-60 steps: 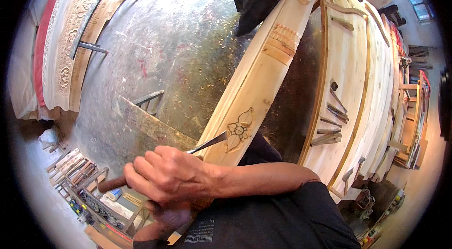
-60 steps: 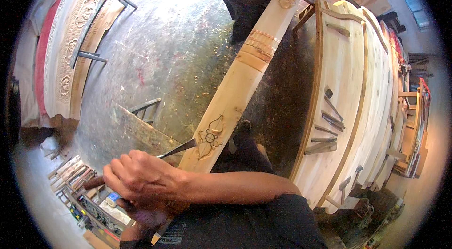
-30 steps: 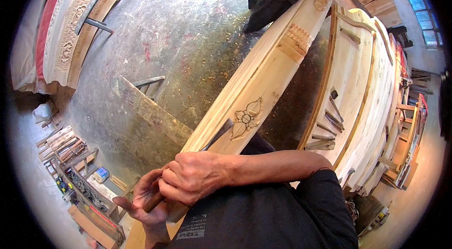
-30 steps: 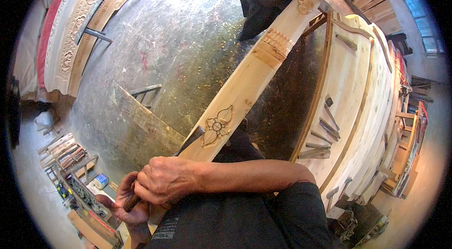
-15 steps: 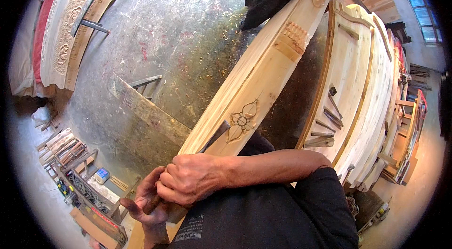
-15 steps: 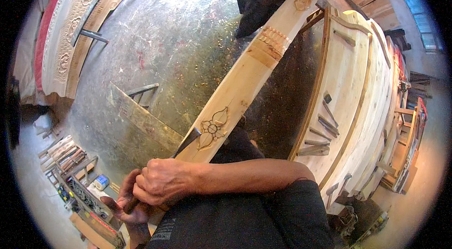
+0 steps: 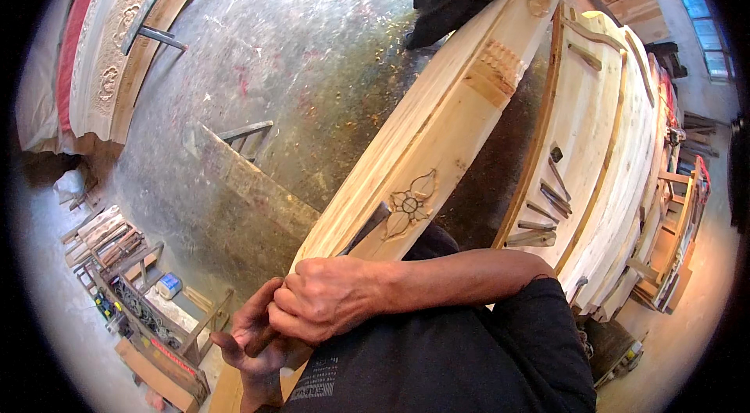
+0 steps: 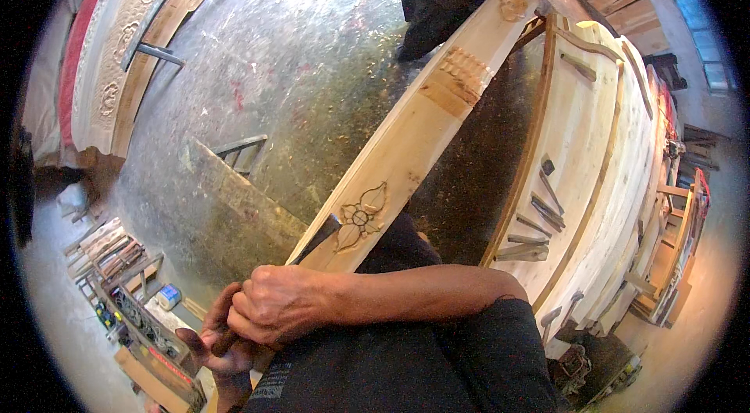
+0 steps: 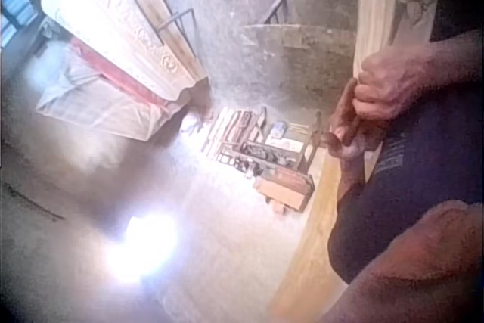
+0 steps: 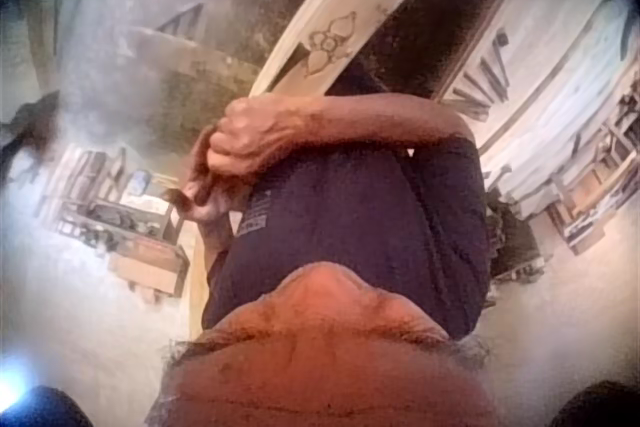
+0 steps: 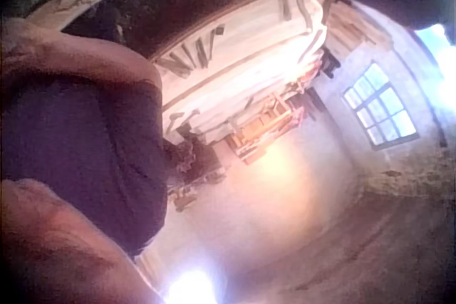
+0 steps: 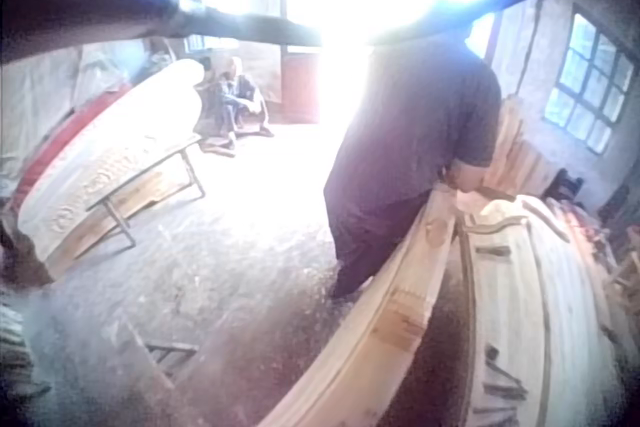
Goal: The person carves a floral pattern into a wooden beam using a chisel and a mallet.
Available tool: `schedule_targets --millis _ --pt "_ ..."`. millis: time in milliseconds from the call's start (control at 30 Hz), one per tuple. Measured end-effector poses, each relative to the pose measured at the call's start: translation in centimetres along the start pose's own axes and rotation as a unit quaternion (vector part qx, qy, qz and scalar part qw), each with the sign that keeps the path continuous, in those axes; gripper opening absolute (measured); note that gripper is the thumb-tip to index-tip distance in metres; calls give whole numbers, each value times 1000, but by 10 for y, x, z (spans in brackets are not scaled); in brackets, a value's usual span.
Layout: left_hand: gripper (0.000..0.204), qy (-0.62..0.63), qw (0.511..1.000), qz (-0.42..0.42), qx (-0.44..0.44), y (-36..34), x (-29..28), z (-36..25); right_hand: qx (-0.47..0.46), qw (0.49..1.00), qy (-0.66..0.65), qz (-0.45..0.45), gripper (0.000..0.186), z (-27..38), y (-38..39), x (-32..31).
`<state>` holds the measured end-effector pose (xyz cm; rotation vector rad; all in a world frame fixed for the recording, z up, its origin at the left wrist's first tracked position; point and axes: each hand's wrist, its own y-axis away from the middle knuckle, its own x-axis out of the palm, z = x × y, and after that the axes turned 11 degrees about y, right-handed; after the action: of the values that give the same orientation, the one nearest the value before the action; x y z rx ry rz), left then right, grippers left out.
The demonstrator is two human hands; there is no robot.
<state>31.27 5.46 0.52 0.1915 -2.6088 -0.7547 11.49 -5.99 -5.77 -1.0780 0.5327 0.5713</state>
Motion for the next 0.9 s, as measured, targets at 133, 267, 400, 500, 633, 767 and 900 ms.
schedule_targets --millis 133,267,400,500,633,767,900 --pt "136 49 999 6 -2 1 0 2 -4 1000 3 4 21 -1 0 -2" --pt "137 42 999 -23 2 0 7 3 -4 1000 -9 13 21 -1 0 -1" --pt "137 2 1000 -28 -12 -2 7 2 -2 1000 -7 25 21 -2 3 -3" --pt "130 98 995 30 -5 1 -17 14 1 1000 -17 26 22 -4 4 -3" --pt "126 18 1000 14 -7 1 0 3 -7 1000 -6 29 24 -3 4 -5" --pt "131 49 999 -12 -9 -2 0 6 -5 1000 -1 25 25 -3 4 -3" --pt "134 54 998 -16 -28 -13 18 -5 -5 999 21 43 25 -5 3 -5"
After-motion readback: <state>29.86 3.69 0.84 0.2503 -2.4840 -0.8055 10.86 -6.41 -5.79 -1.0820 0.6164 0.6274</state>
